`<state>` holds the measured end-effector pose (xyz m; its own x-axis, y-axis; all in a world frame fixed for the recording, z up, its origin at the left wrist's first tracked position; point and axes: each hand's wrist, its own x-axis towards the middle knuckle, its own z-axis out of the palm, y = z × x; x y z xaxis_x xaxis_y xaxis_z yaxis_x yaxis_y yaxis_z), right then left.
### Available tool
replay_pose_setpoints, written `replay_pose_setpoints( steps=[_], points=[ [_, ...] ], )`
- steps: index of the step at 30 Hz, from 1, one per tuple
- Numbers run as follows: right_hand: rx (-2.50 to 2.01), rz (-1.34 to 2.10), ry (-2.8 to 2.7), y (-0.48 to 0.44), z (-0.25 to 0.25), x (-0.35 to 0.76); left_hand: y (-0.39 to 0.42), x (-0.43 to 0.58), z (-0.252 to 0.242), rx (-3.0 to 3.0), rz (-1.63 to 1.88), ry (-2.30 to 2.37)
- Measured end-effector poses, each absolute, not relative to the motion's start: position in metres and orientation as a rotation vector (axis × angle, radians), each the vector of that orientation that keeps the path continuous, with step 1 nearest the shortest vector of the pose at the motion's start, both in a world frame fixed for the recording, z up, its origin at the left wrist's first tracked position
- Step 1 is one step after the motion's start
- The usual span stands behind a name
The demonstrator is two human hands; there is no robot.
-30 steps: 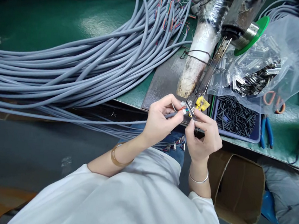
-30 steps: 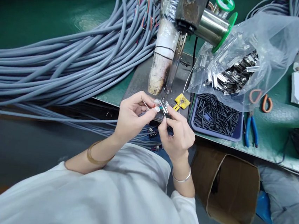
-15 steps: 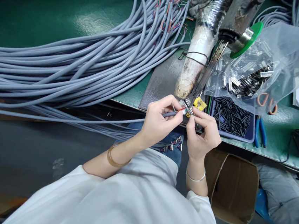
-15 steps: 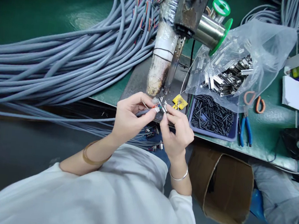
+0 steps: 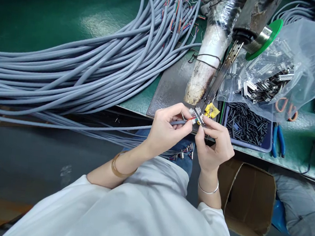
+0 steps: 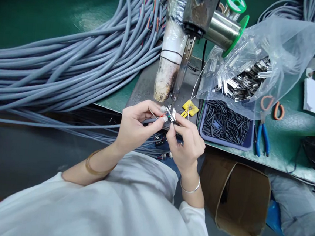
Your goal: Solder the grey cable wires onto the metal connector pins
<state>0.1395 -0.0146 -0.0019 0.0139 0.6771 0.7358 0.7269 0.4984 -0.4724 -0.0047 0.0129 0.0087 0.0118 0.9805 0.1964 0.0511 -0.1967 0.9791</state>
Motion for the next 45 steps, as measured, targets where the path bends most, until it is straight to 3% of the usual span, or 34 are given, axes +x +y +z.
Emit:
replay_pose_setpoints(
  steps=[6,16,24,32,45],
  points=[
    [-1.268,-0.110,-1.636,-0.020,0.000,0.141,0.010,-0.016,0.010,1.416,1.172,1.072],
    [-1.342,0.285,-1.494,-0.033,0.005,0.140,0.010,-0.030,0.014,1.083,1.091,0.877],
    [-1.349,0.647,-1.325,-0.040,0.009,0.142,-0.001,-0.035,0.009,1.422,1.155,0.837],
    [-1.240,0.338,-1.409,-0.048,0.003,0.144,-0.012,-0.038,-0.012,2.322,1.491,0.679],
    [-1.269,0.347,-1.435,-0.054,-0.001,0.146,-0.017,-0.034,-0.017,2.431,1.597,0.664]
  ],
)
